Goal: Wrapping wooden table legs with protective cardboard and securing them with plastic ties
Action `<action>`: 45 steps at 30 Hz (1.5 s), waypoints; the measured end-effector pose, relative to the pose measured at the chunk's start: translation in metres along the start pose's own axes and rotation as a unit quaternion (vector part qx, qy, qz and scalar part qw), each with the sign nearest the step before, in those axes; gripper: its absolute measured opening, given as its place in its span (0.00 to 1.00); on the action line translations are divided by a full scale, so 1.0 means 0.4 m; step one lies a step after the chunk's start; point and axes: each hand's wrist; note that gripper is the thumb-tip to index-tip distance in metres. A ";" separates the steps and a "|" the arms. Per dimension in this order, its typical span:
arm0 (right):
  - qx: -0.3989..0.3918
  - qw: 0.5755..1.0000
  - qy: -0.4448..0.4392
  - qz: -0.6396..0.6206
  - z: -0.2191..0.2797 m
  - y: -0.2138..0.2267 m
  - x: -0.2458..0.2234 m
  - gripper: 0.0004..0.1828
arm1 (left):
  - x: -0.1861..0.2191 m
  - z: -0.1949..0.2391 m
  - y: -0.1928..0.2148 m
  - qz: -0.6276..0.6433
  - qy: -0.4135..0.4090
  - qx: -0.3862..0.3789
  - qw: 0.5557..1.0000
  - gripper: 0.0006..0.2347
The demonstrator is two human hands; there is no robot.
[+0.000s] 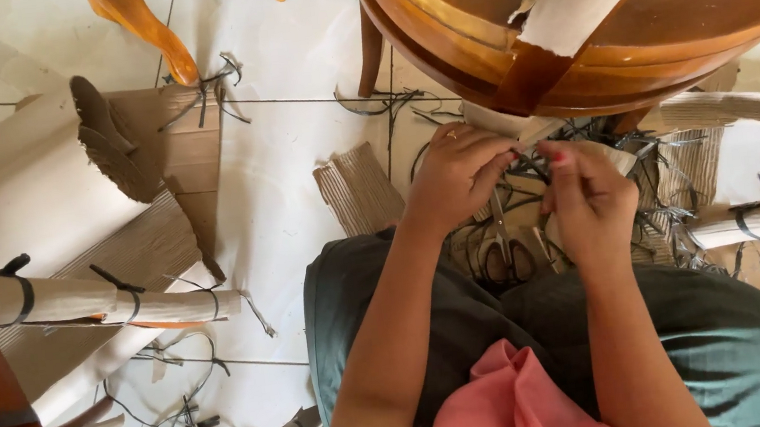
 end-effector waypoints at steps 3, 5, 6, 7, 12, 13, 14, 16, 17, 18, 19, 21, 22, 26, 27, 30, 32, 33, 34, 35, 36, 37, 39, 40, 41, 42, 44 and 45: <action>0.013 0.993 -0.091 -0.070 0.009 -0.018 0.089 0.09 | -0.020 -0.002 -0.003 -0.001 -0.003 0.007 1.000 0.05; 0.025 0.979 -0.158 -0.128 0.008 -0.037 0.113 0.12 | -0.014 -0.007 0.004 -0.001 -0.003 0.015 1.000 0.05; 0.033 0.980 -0.147 -0.129 0.002 -0.045 0.109 0.09 | 0.002 -0.014 0.014 -0.003 0.000 0.017 1.000 0.04; 0.042 0.981 -0.137 -0.129 -0.001 -0.052 0.105 0.07 | 0.019 -0.019 0.024 -0.004 0.004 0.018 1.000 0.04; 0.028 0.997 -0.034 -0.069 -0.016 -0.072 0.093 0.07 | 0.051 -0.042 0.064 0.059 -0.040 0.024 0.997 0.03; 0.036 0.997 -0.021 -0.070 -0.014 -0.077 0.105 0.06 | 0.057 -0.046 0.073 0.078 -0.049 0.019 0.996 0.06; 0.037 0.997 -0.022 -0.069 -0.010 -0.079 0.121 0.06 | 0.064 -0.051 0.079 0.079 -0.049 0.018 0.996 0.06; 0.097 0.975 -0.148 -0.136 -0.002 -0.092 0.154 0.10 | 0.075 -0.058 0.099 0.107 -0.071 0.006 0.992 0.06; 0.096 0.975 -0.148 -0.136 0.001 -0.095 0.162 0.10 | 0.070 -0.057 0.104 0.106 -0.070 0.007 0.992 0.06; 0.100 0.940 -0.205 -0.252 0.005 -0.099 0.171 0.12 | 0.065 -0.057 0.109 0.113 -0.078 0.000 0.990 0.07; 0.102 0.889 -0.260 -0.362 0.007 -0.101 0.180 0.14 | 0.059 -0.056 0.113 0.121 -0.087 -0.005 0.989 0.08; 0.086 0.853 -0.291 -0.424 -0.014 -0.097 0.112 0.15 | 0.044 -0.046 0.112 0.108 -0.075 -0.013 0.991 0.08; 0.072 0.811 -0.321 -0.484 -0.023 -0.095 0.077 0.17 | 0.038 -0.041 0.110 0.095 -0.064 -0.023 0.993 0.07; 0.049 0.768 -0.317 -0.554 -0.010 -0.083 0.124 0.16 | 0.013 -0.017 0.095 0.053 -0.046 -0.031 0.997 0.08; 0.066 0.785 -0.316 -0.529 -0.007 -0.084 0.124 0.13 | 0.012 -0.015 0.096 0.044 -0.043 -0.035 0.998 0.07; 0.106 0.813 -0.308 -0.483 -0.006 -0.102 0.074 0.11 | 0.003 -0.009 0.098 0.028 -0.034 -0.040 0.998 0.06; 0.130 0.824 -0.301 -0.462 -0.010 -0.112 0.047 0.12 | -0.004 -0.007 0.094 0.021 -0.030 -0.039 0.999 0.06; 0.136 0.838 -0.298 -0.437 -0.011 -0.114 0.046 0.11 | -0.006 -0.006 0.090 0.046 -0.013 -0.034 0.998 0.06; 0.142 0.851 -0.295 -0.410 -0.012 -0.116 0.045 0.11 | -0.009 -0.004 0.086 0.072 0.003 -0.029 0.997 0.06; 0.143 0.851 -0.294 -0.411 -0.006 -0.110 0.068 0.11 | -0.008 -0.005 0.086 0.072 0.002 -0.030 0.997 0.06; 0.132 0.878 -0.269 -0.375 -0.001 -0.103 0.091 0.07 | -0.007 -0.006 0.087 0.091 0.014 -0.023 0.996 0.06; 0.122 0.902 -0.242 -0.337 0.004 -0.096 0.115 0.04 | -0.006 -0.008 0.086 0.110 0.025 -0.016 0.994 0.06; 0.119 0.937 -0.197 -0.261 0.009 -0.089 0.071 0.03 | -0.040 -0.003 0.066 0.167 0.037 0.018 0.985 0.05; 0.114 0.964 -0.152 -0.183 0.012 -0.086 0.050 0.05 | -0.057 0.000 0.057 0.224 0.049 0.052 0.972 0.04; 0.114 0.965 -0.152 -0.183 0.005 -0.091 0.019 0.05 | -0.051 -0.004 0.052 0.224 0.049 0.053 0.972 0.04; 0.103 0.971 -0.110 -0.185 -0.001 -0.096 -0.012 0.04 | -0.046 -0.008 0.047 0.227 0.050 0.082 0.969 0.03; 0.092 0.976 -0.070 -0.185 -0.003 -0.102 -0.043 0.05 | -0.035 -0.005 0.027 0.232 0.053 0.112 0.965 0.02; 0.069 0.972 -0.073 -0.213 -0.003 -0.106 -0.043 0.05 | -0.032 -0.003 0.015 0.228 0.072 0.139 0.961 0.03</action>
Point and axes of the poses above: each hand's wrist, its own z-axis away from the middle knuckle, its own y-axis out of the back of the hand, x = y × z, and after that the axes turned 4 degrees about -z, right-handed
